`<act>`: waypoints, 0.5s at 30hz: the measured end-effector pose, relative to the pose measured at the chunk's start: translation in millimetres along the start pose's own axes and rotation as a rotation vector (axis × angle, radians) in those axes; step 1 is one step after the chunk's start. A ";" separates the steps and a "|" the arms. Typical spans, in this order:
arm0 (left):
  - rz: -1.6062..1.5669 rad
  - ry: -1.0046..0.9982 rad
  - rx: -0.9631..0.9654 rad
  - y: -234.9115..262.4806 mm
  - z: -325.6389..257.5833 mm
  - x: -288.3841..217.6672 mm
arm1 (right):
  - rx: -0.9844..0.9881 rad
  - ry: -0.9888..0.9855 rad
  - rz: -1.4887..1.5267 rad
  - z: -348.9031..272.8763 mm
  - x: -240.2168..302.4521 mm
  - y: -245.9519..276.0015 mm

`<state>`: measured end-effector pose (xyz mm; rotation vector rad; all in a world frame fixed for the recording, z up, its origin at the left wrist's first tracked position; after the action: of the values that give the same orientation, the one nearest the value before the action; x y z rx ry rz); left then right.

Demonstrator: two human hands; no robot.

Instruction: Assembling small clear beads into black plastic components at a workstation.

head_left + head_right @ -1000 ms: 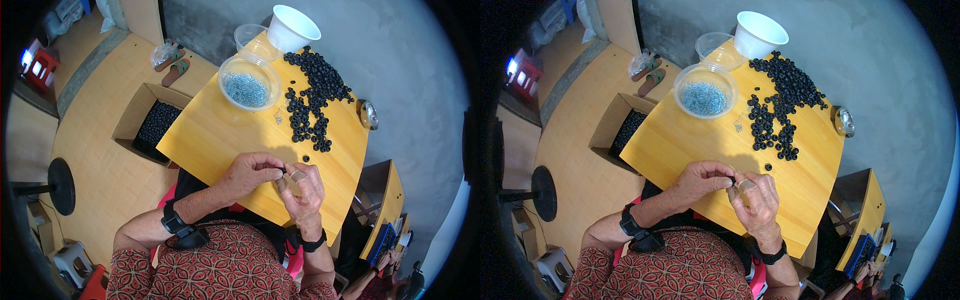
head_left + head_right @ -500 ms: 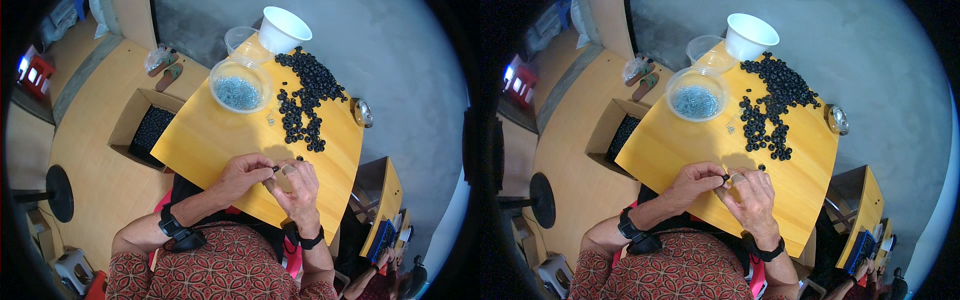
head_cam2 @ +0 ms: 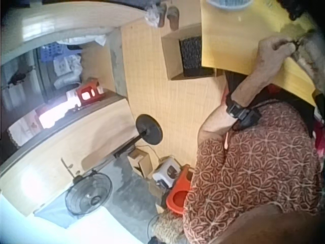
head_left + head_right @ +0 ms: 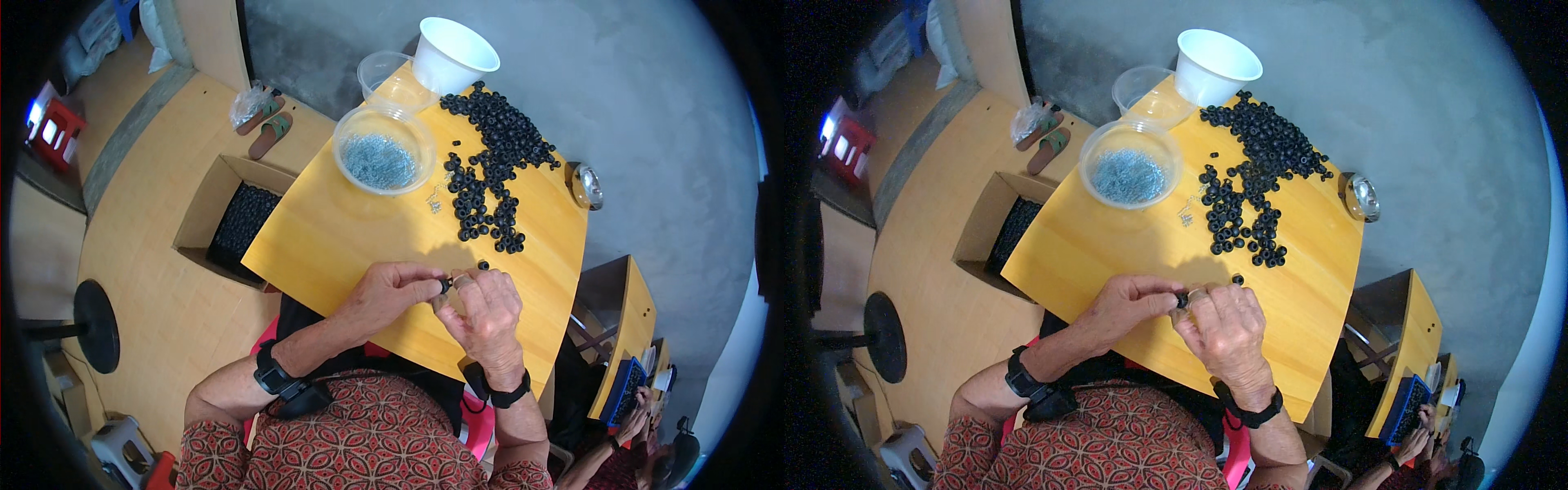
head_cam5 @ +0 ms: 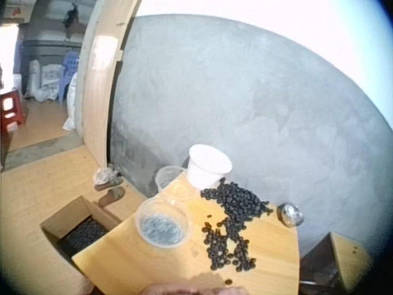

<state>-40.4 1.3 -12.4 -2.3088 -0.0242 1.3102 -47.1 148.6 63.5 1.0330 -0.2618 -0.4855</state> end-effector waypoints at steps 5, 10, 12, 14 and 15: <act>0.131 0.047 -0.027 0.1 -0.4 -5.6 | -0.008 0.015 0.005 1.8 3.8 -1.7; 0.123 0.017 -0.097 1.4 0.7 3.6 | 0.015 0.040 0.003 -2.2 2.4 -7.2; 0.121 0.006 -0.092 0.9 1.9 3.2 | -0.028 0.040 0.079 -2.0 2.1 -10.6; 0.063 0.034 -0.102 2.6 -0.2 1.5 | -0.067 0.038 0.069 -2.5 2.3 -12.4; 0.072 0.024 -0.090 3.5 -0.7 1.0 | -0.052 0.044 0.093 -1.5 3.0 -13.3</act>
<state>-40.0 -1.8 -14.4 -2.4211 0.0081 1.3421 -47.3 142.6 51.2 0.9749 -0.2557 -0.3828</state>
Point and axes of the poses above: each hand's wrist, its own z-axis towards the middle knuckle, its own y-axis out of the back of the hand, x = y × z, the point moved 3 cm from there along z, towards the middle knuckle, and after that the axes turned 15 degrees about y, right-handed, at the moved point
